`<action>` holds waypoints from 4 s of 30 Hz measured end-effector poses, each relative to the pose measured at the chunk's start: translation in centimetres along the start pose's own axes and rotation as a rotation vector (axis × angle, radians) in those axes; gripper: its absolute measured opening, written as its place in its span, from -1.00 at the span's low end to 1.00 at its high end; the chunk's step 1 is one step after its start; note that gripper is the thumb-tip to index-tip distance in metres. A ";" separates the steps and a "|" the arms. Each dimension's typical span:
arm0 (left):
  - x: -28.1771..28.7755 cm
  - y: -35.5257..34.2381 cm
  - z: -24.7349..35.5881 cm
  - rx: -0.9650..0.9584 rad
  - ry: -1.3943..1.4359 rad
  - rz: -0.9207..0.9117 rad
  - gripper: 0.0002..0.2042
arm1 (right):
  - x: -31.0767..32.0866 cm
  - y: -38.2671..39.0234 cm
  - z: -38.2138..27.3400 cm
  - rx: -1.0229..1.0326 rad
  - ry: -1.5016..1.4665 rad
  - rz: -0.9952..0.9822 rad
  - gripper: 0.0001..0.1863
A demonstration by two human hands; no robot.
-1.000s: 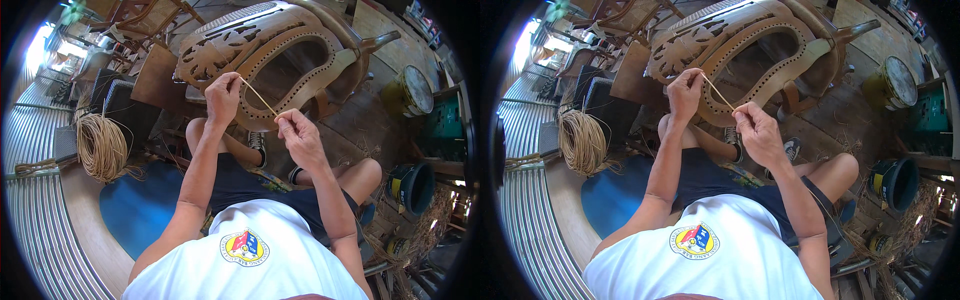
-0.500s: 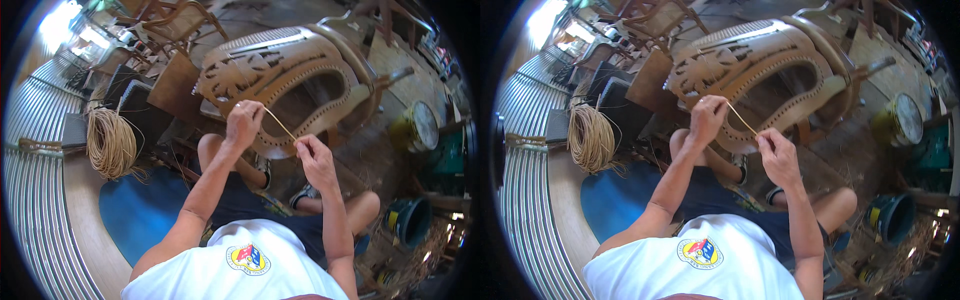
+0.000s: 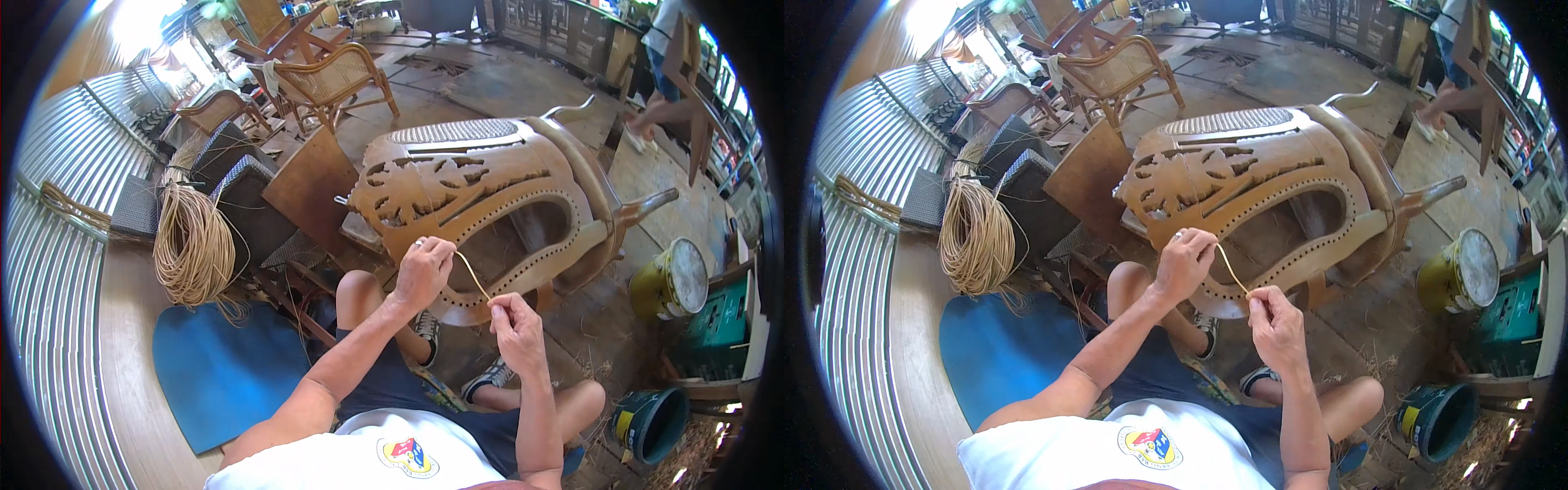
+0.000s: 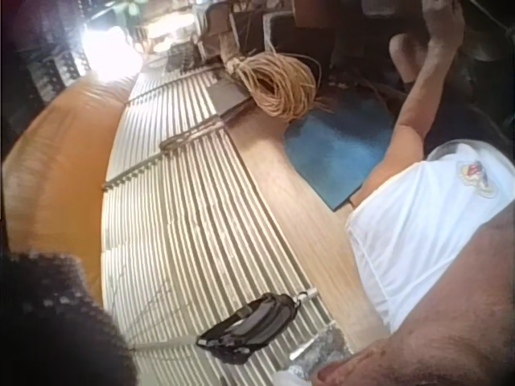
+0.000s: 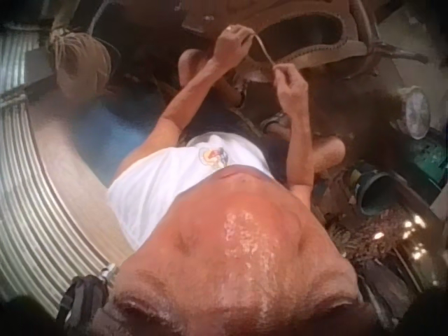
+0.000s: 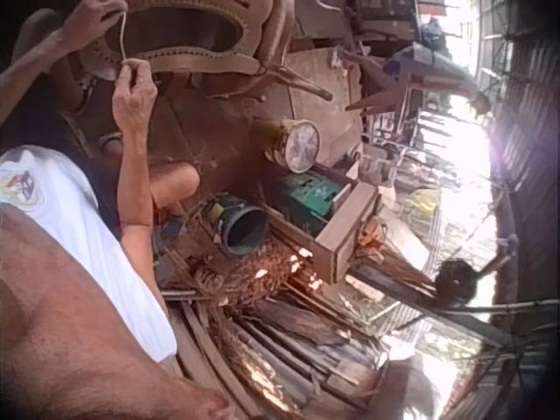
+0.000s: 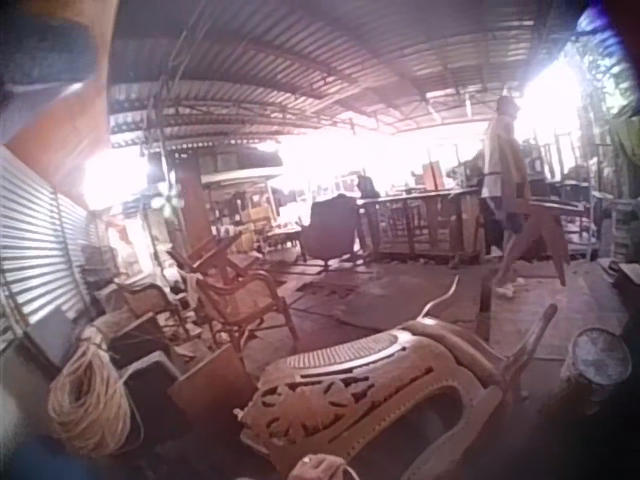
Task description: Weaving or caning the seat of a wooden chair using thin rattan or straw strips.
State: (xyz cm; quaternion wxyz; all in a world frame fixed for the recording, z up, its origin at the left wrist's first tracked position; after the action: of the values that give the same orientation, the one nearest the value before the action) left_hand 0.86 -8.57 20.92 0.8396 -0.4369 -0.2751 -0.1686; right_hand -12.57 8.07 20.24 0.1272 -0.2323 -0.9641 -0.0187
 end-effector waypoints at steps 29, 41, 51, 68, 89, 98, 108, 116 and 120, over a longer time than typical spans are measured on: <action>0.9 -0.6 -0.8 0.143 0.037 0.025 -0.87 | -1.7 -2.8 -5.6 0.215 0.170 0.064 -0.93; 0.7 -0.6 -0.3 0.070 0.000 -0.018 -0.94 | -1.6 -2.9 -4.9 0.144 0.204 0.107 -0.89; 1.0 -0.5 0.1 0.064 -0.009 -0.061 -0.87 | -1.6 -3.7 -4.2 0.200 0.202 0.154 -0.92; -4.9 16.0 -9.6 0.939 0.903 0.198 -0.72 | -3.4 -4.5 -0.2 0.027 0.119 0.109 -0.92; -10.5 11.1 -8.8 0.925 1.499 -0.194 -0.70 | -2.4 -5.8 2.9 -0.105 0.133 -0.060 -0.87; -9.3 10.2 -9.0 1.190 1.635 -0.044 -0.83 | -1.6 -4.4 3.5 -0.109 0.117 -0.022 -0.85; -10.8 13.0 -10.4 1.064 1.851 -0.281 -0.59 | -2.7 -4.4 2.5 -0.101 0.094 -0.002 -0.82; -12.1 10.7 -9.9 1.020 1.921 -0.357 -0.62 | -3.2 -6.4 1.7 0.083 0.209 0.000 -0.80; -11.2 9.0 -9.4 0.867 1.807 -0.243 -0.73 | -3.3 -6.9 1.7 0.034 0.265 -0.050 -0.82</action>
State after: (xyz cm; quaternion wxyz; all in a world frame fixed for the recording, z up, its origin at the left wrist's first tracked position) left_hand -0.36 -10.84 3.90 0.7972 0.2282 0.3838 -0.4063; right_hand -13.24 0.60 17.95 0.2570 -0.2016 -0.9445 -0.0358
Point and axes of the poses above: each hand's wrist, its own y-axis away from the middle knuckle, its own x-axis out of the back of the hand, z = x × y, the point moved 5 cm from there along -y, towards the middle knuckle, and after that the axes turned 6 degrees about y, right-handed, at the moved point
